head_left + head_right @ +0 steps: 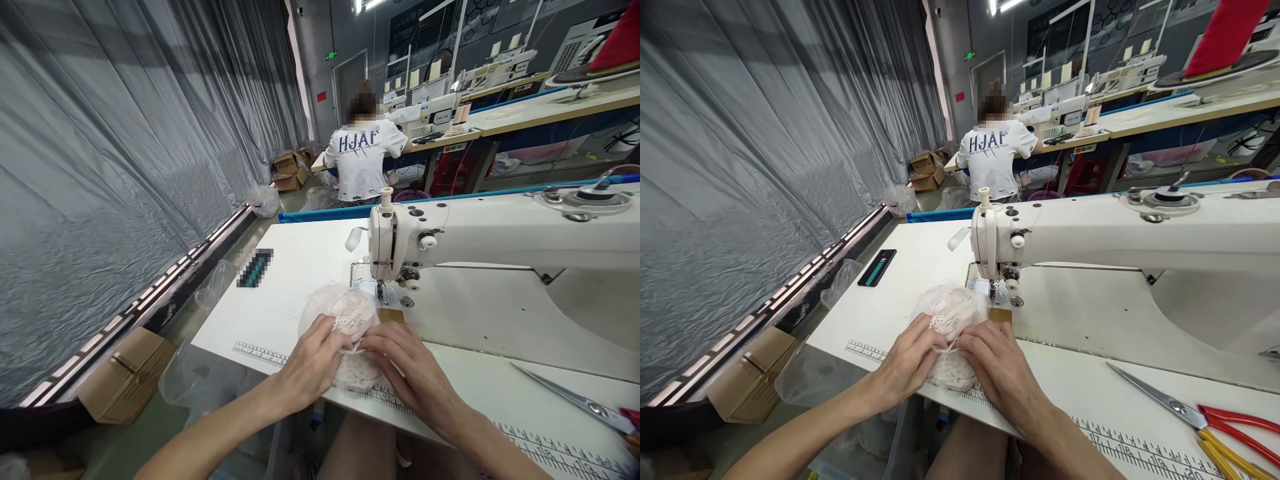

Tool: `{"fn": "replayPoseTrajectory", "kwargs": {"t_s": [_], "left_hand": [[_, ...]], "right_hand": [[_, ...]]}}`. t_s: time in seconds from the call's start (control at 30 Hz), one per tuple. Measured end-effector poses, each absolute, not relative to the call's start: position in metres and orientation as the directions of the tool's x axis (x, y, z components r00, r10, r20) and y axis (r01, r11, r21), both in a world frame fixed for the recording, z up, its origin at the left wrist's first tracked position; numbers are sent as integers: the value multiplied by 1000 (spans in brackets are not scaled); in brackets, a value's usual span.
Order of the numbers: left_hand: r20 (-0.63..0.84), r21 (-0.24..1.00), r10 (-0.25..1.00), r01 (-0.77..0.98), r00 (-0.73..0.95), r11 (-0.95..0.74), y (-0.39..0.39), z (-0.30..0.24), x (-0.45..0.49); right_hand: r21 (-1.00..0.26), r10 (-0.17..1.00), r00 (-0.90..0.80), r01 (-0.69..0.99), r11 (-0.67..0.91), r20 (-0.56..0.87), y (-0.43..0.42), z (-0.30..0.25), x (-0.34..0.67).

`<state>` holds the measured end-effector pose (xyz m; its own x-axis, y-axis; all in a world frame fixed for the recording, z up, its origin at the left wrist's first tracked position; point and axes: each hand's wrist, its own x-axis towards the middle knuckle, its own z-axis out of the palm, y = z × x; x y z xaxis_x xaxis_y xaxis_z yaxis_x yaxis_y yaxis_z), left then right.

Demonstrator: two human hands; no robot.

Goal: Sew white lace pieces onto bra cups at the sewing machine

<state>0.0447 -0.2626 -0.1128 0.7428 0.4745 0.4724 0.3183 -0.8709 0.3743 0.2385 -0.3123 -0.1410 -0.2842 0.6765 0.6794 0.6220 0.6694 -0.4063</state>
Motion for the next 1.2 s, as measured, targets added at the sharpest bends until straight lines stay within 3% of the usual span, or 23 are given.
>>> {"fn": "replayPoseTrajectory", "kwargs": {"t_s": [0.2,0.57,0.73,0.9,1.07,1.2], "left_hand": [[462,312,385,260,799,-914,-261,-110,44],[350,477,500,309,792,-823,-267,-103,48],[324,458,534,364,781,-811,-271,-103,51],[417,424,542,371,730,-826,-267,-114,51],[413,483,586,377,697,-790,-263,-112,50],[388,502,583,366,714,-783,-263,-108,50]], "right_hand": [[-219,623,-343,729,649,703,-325,-155,247],[-403,699,-368,615,678,613,-319,-156,242],[-377,693,-352,641,668,629,-315,-156,238],[-373,692,-304,666,646,655,-310,-153,235],[-328,631,-210,709,625,747,-321,-148,244],[-257,635,-316,721,644,705,-331,-157,245]]}}
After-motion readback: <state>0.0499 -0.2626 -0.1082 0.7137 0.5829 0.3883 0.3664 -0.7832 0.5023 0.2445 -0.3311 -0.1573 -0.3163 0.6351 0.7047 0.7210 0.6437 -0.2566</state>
